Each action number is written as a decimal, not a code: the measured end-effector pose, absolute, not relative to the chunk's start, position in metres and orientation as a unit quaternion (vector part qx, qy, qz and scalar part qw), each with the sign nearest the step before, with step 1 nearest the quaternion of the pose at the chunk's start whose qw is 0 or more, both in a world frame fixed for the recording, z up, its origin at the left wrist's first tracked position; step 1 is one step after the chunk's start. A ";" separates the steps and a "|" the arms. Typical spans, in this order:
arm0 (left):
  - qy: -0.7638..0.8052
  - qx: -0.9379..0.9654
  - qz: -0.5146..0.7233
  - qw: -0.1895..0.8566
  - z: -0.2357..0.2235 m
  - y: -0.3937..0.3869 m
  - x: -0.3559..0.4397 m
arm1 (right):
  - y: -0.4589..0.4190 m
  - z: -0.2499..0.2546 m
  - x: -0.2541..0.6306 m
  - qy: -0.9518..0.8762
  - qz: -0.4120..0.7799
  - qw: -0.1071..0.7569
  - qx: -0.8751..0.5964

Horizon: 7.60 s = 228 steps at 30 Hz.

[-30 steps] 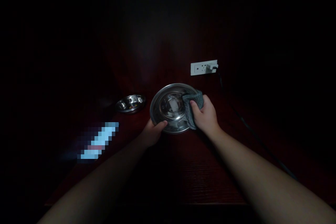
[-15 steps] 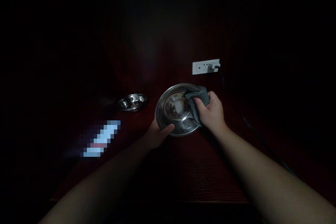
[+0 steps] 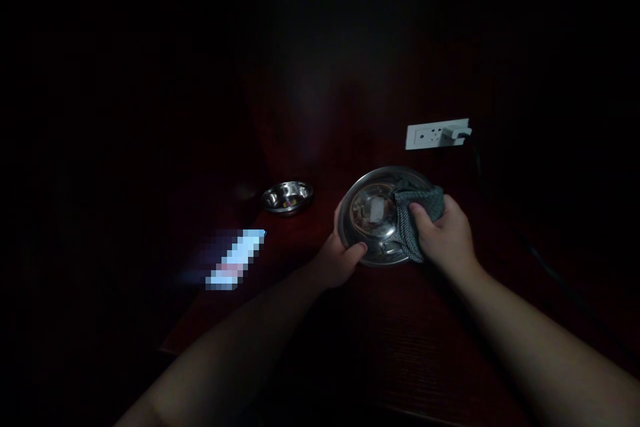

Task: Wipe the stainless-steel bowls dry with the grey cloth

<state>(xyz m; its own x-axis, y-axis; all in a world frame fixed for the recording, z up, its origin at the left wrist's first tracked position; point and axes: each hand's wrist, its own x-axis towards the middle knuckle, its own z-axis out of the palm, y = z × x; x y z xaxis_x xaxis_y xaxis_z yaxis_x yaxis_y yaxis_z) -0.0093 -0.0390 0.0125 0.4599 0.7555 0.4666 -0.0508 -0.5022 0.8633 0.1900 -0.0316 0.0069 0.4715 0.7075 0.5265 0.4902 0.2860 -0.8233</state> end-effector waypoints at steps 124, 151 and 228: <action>0.203 0.677 0.505 0.494 -0.004 -0.024 -0.021 | -0.033 0.011 0.183 -0.575 0.144 0.609 -0.527; 0.154 0.698 0.517 0.471 0.006 -0.032 -0.016 | -0.030 0.007 0.183 -0.564 0.129 0.611 -0.540; 0.111 0.719 0.456 0.513 0.012 -0.032 -0.015 | -0.024 0.001 0.189 -0.535 0.136 0.622 -0.555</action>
